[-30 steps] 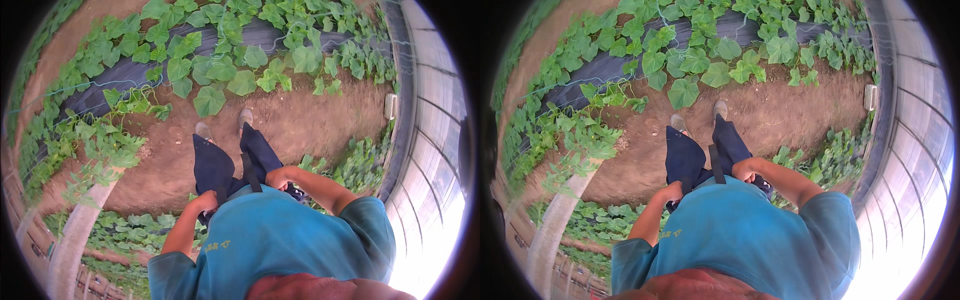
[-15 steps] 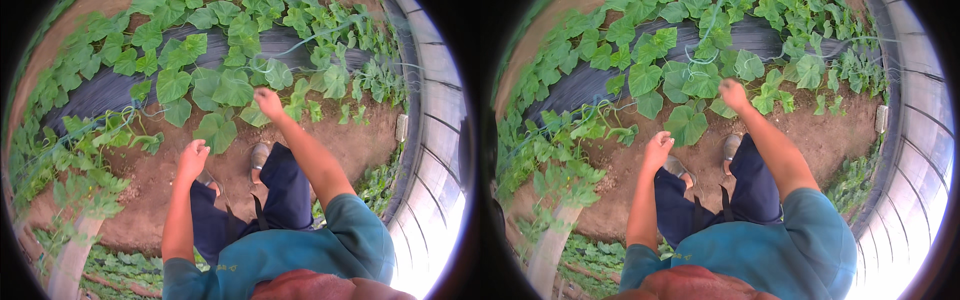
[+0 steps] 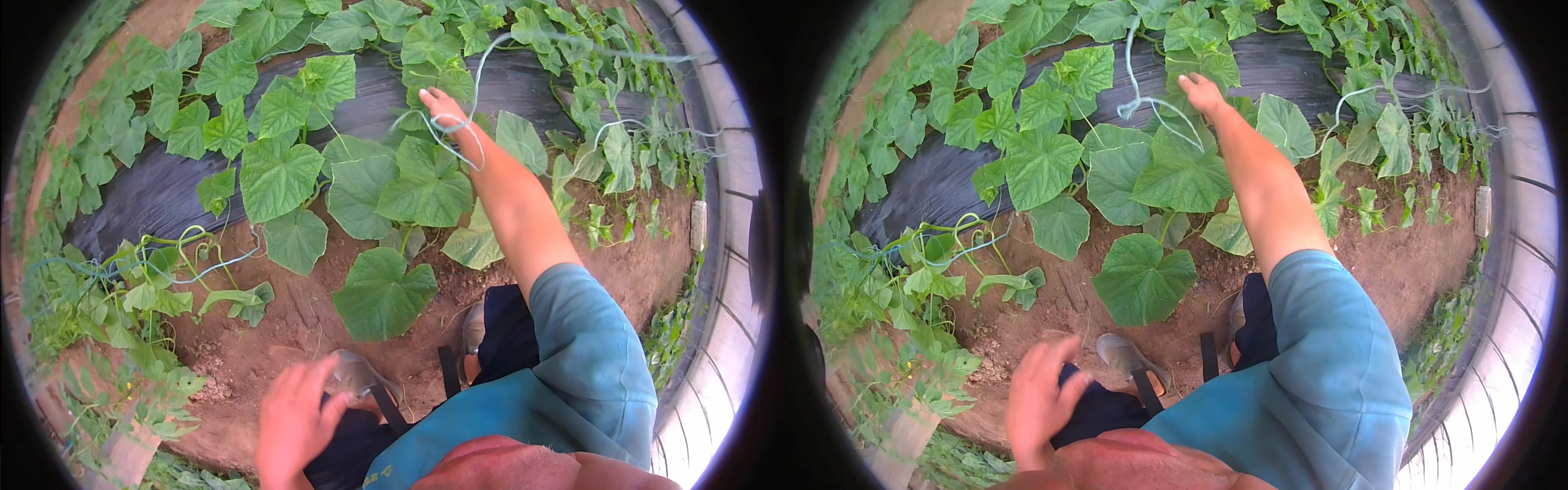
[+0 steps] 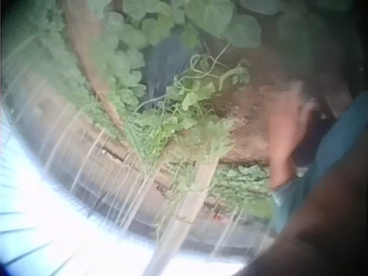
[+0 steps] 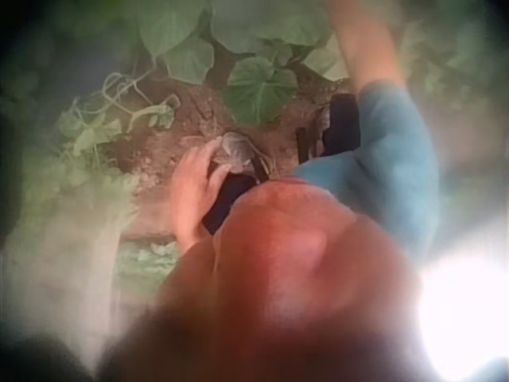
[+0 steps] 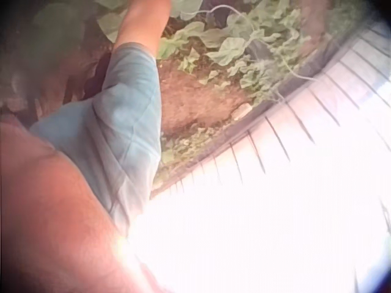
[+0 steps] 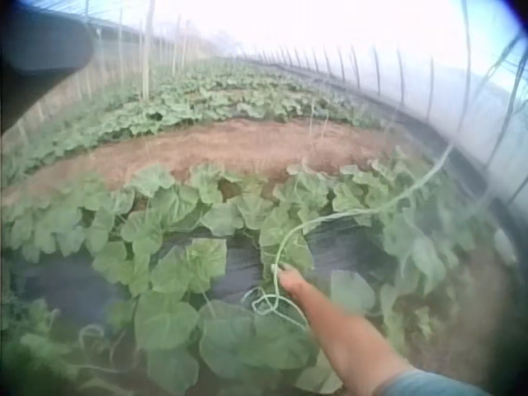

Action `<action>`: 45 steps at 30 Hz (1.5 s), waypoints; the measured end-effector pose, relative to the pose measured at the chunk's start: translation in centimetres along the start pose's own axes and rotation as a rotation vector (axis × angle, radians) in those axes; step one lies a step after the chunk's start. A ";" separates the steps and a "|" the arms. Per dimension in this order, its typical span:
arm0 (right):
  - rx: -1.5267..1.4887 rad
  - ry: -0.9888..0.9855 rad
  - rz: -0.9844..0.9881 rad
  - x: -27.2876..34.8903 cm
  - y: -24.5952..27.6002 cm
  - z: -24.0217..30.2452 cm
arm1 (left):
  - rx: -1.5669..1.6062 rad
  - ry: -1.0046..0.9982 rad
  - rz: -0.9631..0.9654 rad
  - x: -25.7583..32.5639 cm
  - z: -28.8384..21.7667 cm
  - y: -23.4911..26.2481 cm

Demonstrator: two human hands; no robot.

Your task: The person ties cucumber vines to vertical strings in a greenhouse. They repeatedly reach up to secure the vines to the overhead support structure, then move along the row to repeat the process on adjacent plants.

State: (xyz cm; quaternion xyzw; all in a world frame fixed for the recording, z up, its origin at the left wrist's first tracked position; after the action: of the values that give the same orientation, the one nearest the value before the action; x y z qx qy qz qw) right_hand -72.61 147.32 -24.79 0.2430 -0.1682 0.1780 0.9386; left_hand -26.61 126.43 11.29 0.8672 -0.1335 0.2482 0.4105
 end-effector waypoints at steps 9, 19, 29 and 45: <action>0.074 0.094 0.070 0.6 1.0 1.1 | 0.065 0.028 0.041 0.0 -1.2 -1.0; 0.201 0.574 0.225 17.6 4.6 17.7 | 0.003 -0.276 -0.288 -15.6 -3.0 3.5; 0.336 0.671 0.420 30.9 6.0 23.9 | 0.474 -0.517 -0.353 -22.2 -7.2 5.5; 0.359 0.948 0.386 34.2 4.1 25.2 | 0.384 -0.499 -0.286 -17.8 -7.3 5.2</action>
State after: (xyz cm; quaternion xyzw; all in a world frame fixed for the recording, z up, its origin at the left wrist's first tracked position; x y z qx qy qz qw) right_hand -50.00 146.27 11.35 0.2572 0.2649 0.4633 0.8056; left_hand -46.23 129.31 8.94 0.9726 -0.0575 -0.0112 0.2250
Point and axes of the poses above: each hand's wrist, its own x-axis away from the middle knuckle, its own y-axis out of the back of the hand, z = x × y, the point moved 4 cm from there along -x, towards the middle knuckle, and after that the axes turned 5 degrees about z, right-handed, at the moved point
